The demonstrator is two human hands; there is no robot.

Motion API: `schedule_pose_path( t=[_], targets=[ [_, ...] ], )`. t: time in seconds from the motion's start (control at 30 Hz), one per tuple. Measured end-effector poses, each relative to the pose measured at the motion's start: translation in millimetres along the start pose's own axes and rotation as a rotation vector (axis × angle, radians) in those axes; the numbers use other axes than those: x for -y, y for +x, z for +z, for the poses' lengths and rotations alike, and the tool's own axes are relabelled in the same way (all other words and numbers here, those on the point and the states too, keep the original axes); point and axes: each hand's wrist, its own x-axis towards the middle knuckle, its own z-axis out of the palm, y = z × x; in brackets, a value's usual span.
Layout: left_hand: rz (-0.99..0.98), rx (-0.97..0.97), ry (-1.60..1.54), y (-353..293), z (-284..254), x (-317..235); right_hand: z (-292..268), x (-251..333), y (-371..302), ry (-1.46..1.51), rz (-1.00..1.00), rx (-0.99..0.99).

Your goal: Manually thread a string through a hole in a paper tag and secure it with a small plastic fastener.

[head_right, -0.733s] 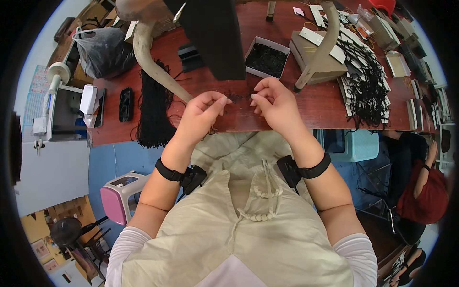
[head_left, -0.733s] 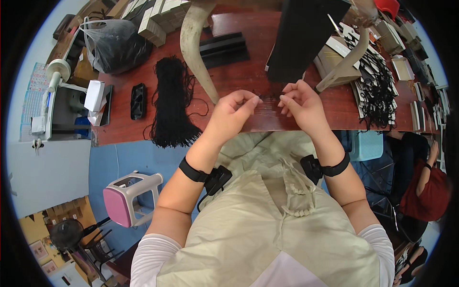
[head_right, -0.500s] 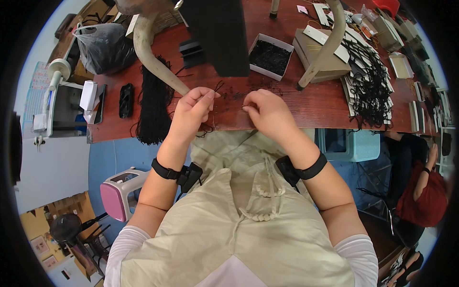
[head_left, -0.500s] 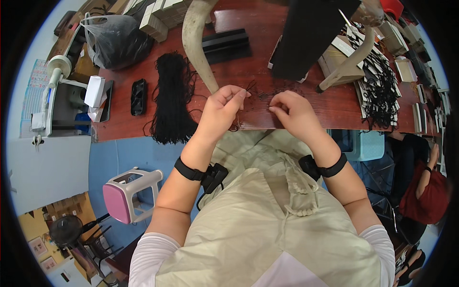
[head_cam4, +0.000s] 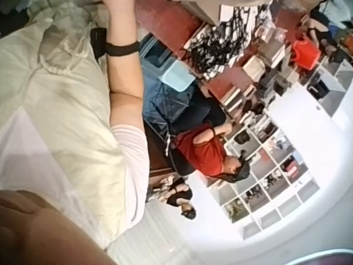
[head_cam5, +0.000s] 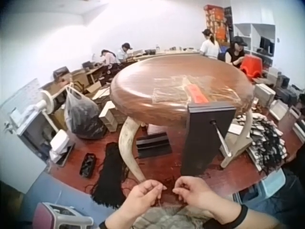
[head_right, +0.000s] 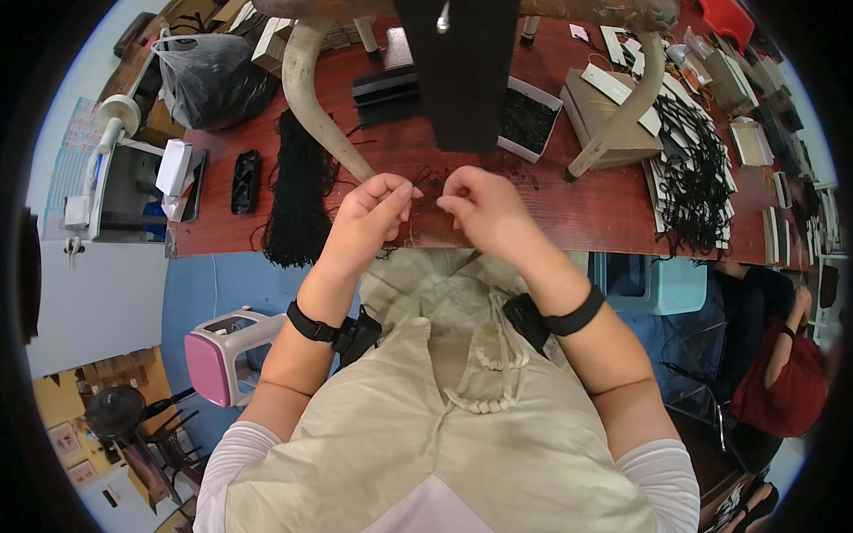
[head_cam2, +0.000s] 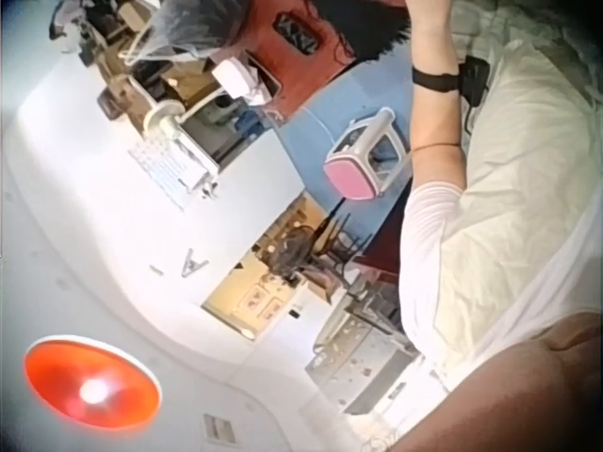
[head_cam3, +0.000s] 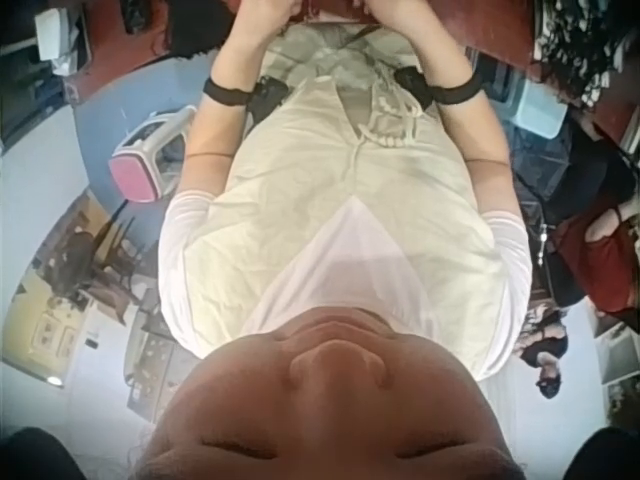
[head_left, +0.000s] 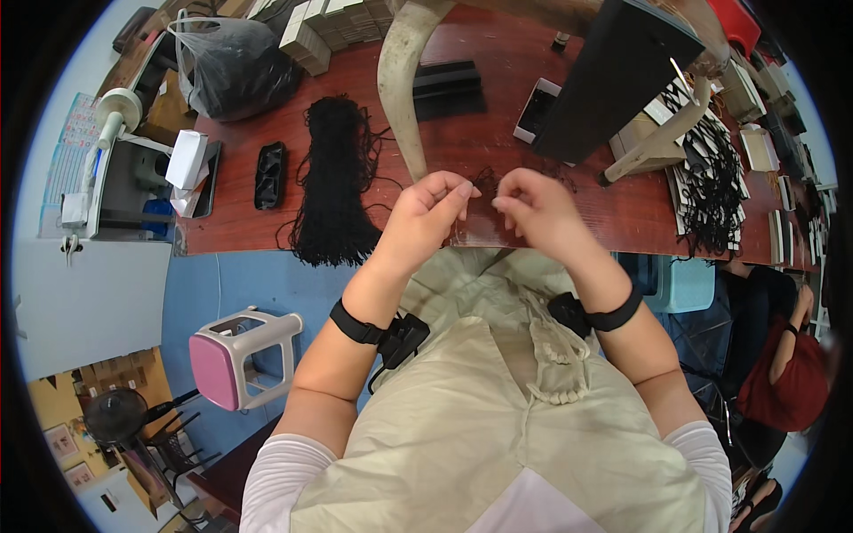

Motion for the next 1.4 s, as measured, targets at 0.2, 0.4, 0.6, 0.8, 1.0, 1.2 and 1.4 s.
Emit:
schedule_pose_path(
  t=[0.2, 0.4, 0.6, 0.8, 1.0, 1.2, 1.4],
  targets=[
    [0.035, 0.071, 0.064, 0, 9, 5, -26, -2, -9, 0.770, -0.040, 0.184],
    [0.067, 0.123, 0.095, 2, 18, 3, -34, -9, -10, 0.800, 0.008, 0.242],
    [0.093, 0.128, 0.138, 1, 18, 4, -33, -9, -10, 0.832, 0.032, 0.291],
    [0.090, 0.122, 0.141, -1, 18, 5, -33, -6, -9, 0.856, 0.026, 0.314],
    [0.107, 0.122, 0.135, 1, 16, 8, -32, -9, -8, 0.854, 0.066, 0.295],
    [0.082, 0.121, 0.112, 2, 19, 3, -20, -8, -9, 0.720, 0.041, 0.201],
    [0.079, 0.133, 0.083, 1, 20, 1, -17, -6, -6, 0.632, -0.080, 0.064]
  ],
)
